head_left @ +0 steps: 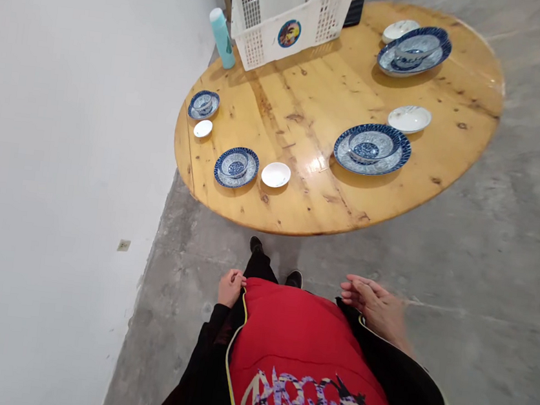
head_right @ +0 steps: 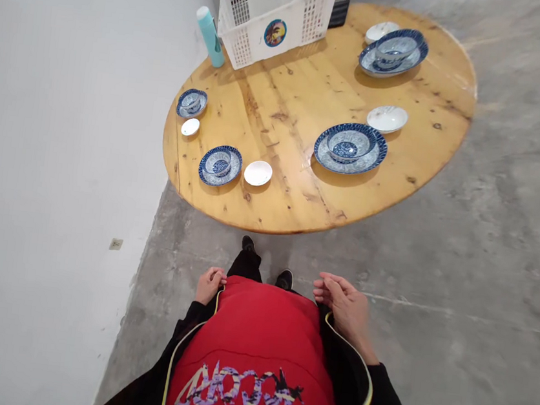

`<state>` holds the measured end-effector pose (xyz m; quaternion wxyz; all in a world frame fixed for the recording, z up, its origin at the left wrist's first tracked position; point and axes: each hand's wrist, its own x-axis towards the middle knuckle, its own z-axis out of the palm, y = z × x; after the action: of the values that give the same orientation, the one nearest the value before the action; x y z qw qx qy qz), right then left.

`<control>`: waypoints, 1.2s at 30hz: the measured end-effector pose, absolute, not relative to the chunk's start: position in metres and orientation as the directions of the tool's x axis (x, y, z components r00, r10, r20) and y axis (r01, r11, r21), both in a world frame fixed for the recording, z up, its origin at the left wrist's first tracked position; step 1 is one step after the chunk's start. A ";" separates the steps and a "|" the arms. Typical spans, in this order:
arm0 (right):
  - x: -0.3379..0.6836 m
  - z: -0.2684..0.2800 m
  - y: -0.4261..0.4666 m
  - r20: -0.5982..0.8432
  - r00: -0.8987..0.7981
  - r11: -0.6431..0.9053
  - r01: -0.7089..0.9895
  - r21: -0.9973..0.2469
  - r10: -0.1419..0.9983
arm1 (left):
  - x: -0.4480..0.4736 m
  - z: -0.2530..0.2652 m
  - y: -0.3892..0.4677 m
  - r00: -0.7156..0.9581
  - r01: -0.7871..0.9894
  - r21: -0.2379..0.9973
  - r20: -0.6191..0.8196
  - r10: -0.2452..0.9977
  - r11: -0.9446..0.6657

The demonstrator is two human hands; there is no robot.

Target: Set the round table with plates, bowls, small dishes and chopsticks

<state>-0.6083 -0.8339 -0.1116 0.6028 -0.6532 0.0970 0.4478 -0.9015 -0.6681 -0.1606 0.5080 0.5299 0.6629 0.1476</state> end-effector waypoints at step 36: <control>-0.445 -0.101 -0.906 -0.717 0.689 0.166 -0.724 -0.670 0.111 | -0.516 -0.123 -0.680 0.900 0.434 0.745 -0.325 0.292 -0.508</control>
<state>-0.4450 -0.9058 -0.1014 0.7158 -0.5761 0.2660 0.2914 -0.5158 -0.6795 -0.1228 0.4497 0.8646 0.2097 -0.0789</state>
